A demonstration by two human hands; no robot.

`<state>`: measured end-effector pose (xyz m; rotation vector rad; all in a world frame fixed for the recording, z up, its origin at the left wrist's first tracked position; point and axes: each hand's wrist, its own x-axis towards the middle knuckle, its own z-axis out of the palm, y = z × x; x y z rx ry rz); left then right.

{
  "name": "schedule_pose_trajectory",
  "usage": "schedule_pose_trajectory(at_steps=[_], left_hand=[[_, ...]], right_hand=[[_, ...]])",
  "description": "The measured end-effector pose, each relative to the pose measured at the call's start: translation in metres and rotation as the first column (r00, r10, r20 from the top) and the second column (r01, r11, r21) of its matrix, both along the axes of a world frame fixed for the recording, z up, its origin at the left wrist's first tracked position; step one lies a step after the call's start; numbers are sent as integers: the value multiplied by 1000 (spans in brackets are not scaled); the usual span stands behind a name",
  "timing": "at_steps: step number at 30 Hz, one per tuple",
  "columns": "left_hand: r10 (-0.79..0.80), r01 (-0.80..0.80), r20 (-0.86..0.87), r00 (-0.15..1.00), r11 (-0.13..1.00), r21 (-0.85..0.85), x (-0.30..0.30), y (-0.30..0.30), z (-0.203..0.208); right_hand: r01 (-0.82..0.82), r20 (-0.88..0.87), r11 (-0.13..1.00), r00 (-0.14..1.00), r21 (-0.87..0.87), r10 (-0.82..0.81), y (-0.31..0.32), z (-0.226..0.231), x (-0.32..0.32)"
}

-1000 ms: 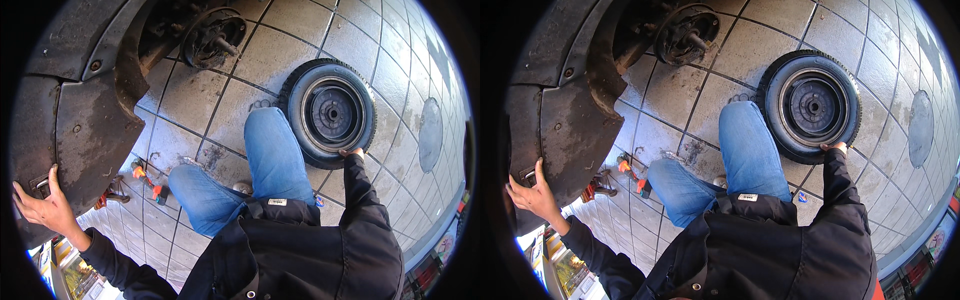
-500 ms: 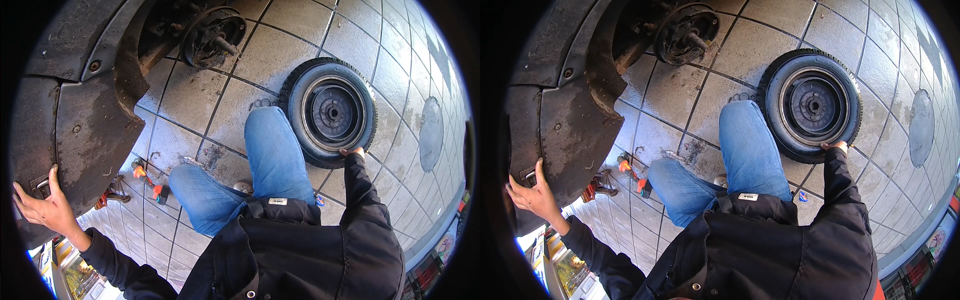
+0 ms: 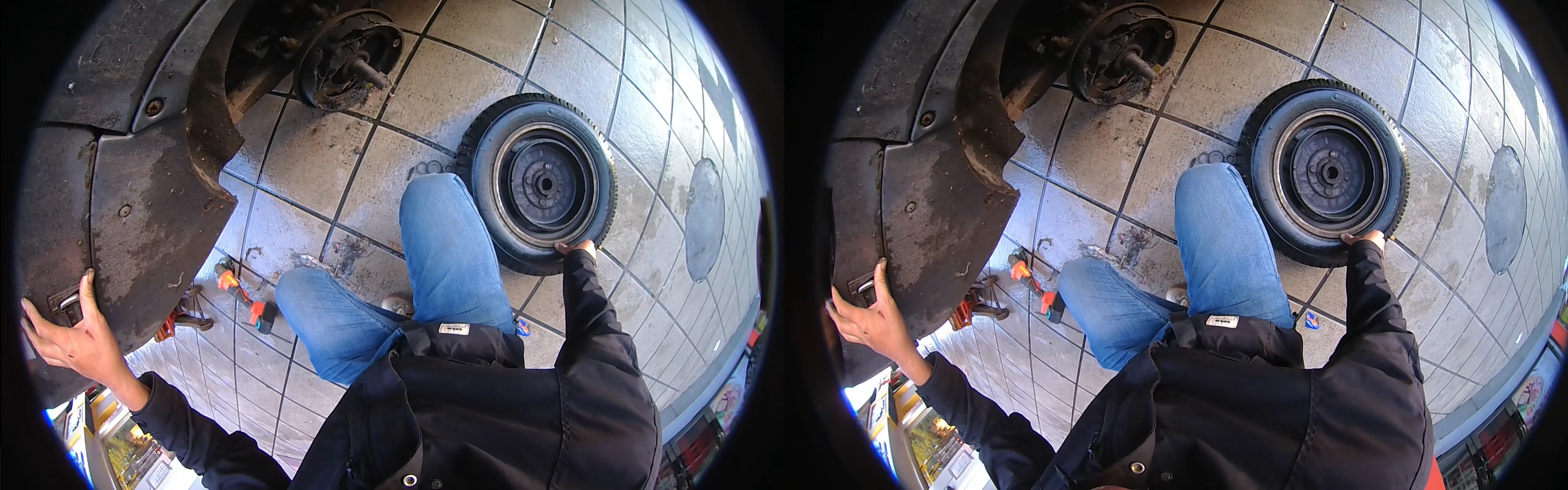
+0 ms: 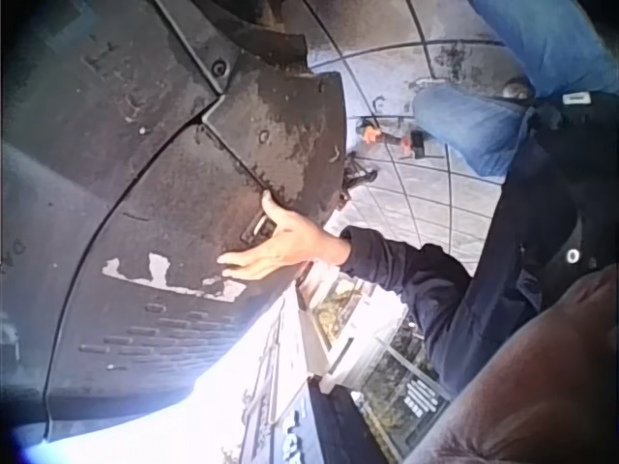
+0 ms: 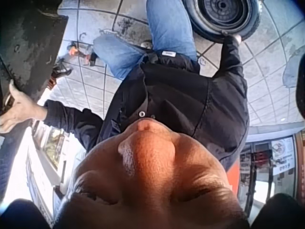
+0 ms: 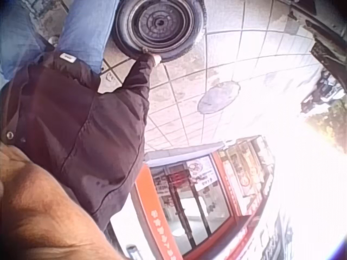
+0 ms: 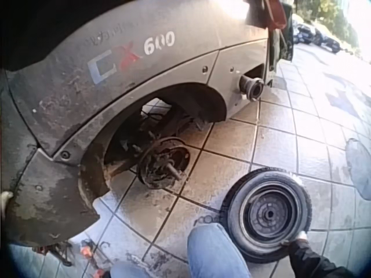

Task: The person removes a tire from a vehicle by unscrewing the lug nuts, then places the tire on the ground. The person then prepares to install a spare tire by aligning it with the wheel hub and inserting the lug nuts by hand.

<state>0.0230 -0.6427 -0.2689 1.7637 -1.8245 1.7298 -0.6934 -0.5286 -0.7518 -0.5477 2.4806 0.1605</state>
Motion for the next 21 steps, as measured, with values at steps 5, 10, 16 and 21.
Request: schedule_pose_trajectory(at_steps=[5,10,16,21], left_hand=[[7,-7,9,1000,1000,-2,1,0,0],[3,-3,11,1000,1000,1,1,0,0],[2,-2,2,1000,1000,3,-1,-1,-1],[3,-3,5,1000,1000,10,1,0,-1]], right_hand=[[9,-2,1000,1000,3,-9,-3,7,5],[5,-14,1000,1000,16,-5,-2,4,3],[-6,-45,997,999,75,9,3,-12,-9],[-15,-23,998,1000,63,16,7,-20,-16]])
